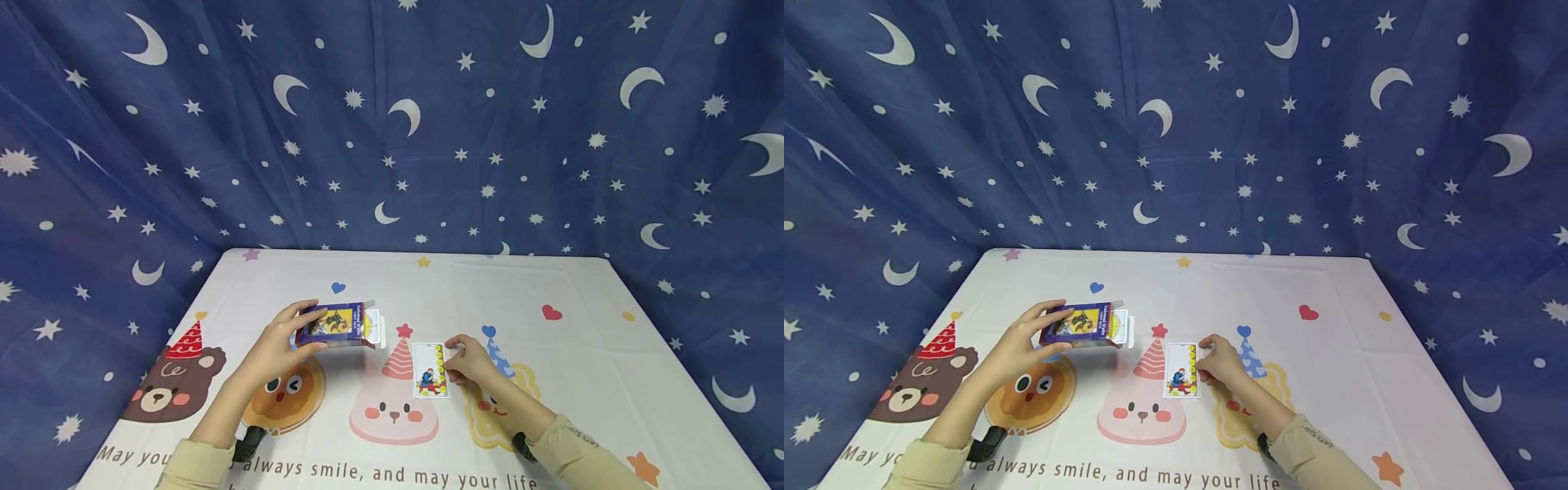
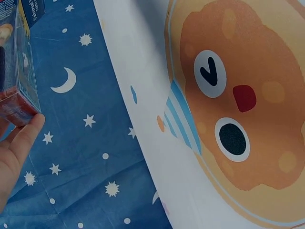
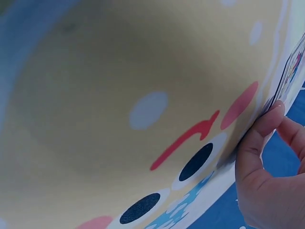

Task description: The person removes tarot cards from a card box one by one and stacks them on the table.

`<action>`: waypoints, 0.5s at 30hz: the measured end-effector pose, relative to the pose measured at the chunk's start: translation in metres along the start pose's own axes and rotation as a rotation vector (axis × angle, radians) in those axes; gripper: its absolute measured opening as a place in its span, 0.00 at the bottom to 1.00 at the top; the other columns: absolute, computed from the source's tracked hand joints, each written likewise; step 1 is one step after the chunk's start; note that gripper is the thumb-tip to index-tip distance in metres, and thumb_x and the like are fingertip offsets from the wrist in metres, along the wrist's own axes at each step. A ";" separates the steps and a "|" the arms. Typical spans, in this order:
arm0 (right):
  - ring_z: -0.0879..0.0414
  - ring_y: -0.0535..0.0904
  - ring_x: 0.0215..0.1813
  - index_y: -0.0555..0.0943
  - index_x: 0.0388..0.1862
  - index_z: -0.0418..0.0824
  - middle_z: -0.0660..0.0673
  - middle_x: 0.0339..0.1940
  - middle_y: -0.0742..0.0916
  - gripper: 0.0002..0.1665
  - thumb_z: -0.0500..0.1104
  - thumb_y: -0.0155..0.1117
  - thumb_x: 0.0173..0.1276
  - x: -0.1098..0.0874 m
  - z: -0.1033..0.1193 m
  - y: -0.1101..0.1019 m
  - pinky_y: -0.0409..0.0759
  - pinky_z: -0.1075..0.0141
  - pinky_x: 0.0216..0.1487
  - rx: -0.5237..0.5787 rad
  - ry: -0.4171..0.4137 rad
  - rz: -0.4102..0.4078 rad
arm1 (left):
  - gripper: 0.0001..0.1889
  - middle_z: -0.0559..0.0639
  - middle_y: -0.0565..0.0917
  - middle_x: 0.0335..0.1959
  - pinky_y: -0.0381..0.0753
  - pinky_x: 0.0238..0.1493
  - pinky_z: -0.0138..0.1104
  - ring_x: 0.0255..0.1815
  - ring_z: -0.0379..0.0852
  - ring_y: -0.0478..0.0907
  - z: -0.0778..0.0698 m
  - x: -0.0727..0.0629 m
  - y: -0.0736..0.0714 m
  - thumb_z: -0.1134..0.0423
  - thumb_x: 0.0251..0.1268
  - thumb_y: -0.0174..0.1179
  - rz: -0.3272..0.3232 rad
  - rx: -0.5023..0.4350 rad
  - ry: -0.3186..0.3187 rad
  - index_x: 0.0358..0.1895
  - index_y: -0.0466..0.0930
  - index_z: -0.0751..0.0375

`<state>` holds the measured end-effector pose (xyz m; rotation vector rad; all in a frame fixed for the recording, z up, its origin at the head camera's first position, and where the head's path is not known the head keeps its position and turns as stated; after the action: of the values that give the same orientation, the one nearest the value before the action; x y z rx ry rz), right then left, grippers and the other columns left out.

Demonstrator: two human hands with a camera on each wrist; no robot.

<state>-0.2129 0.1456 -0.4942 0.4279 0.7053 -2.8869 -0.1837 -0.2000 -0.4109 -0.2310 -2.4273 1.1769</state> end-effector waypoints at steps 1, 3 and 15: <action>0.61 0.73 0.13 0.73 0.50 0.31 0.45 0.15 0.79 0.23 0.27 0.64 0.54 0.000 0.000 0.000 0.74 0.73 0.16 0.007 0.000 -0.001 | 0.30 0.59 0.69 0.65 0.73 0.60 0.54 0.65 0.61 0.67 0.000 0.000 0.000 0.58 0.51 0.70 -0.001 0.002 0.002 0.60 0.76 0.60; 0.61 0.73 0.13 0.73 0.50 0.31 0.46 0.15 0.78 0.22 0.27 0.64 0.54 0.001 -0.001 0.000 0.74 0.73 0.16 0.005 -0.005 -0.001 | 0.30 0.58 0.69 0.65 0.73 0.60 0.54 0.65 0.61 0.67 0.001 0.000 0.000 0.59 0.51 0.70 -0.001 0.004 0.005 0.60 0.76 0.60; 0.61 0.70 0.13 0.74 0.51 0.33 0.49 0.15 0.74 0.25 0.31 0.70 0.53 0.000 0.001 -0.001 0.67 0.75 0.16 -0.172 -0.130 0.034 | 0.30 0.59 0.68 0.65 0.73 0.60 0.53 0.65 0.61 0.67 0.000 0.000 -0.001 0.58 0.51 0.70 0.000 -0.003 0.000 0.60 0.76 0.60</action>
<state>-0.2133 0.1457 -0.4933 0.2259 0.9045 -2.7623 -0.1835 -0.2012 -0.4100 -0.2322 -2.4296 1.1736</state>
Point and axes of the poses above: each hand's wrist, its own x-axis towards the middle knuckle, its own y-axis out of the palm, z = x × y, the point moved 1 cm from there along x, towards the middle knuckle
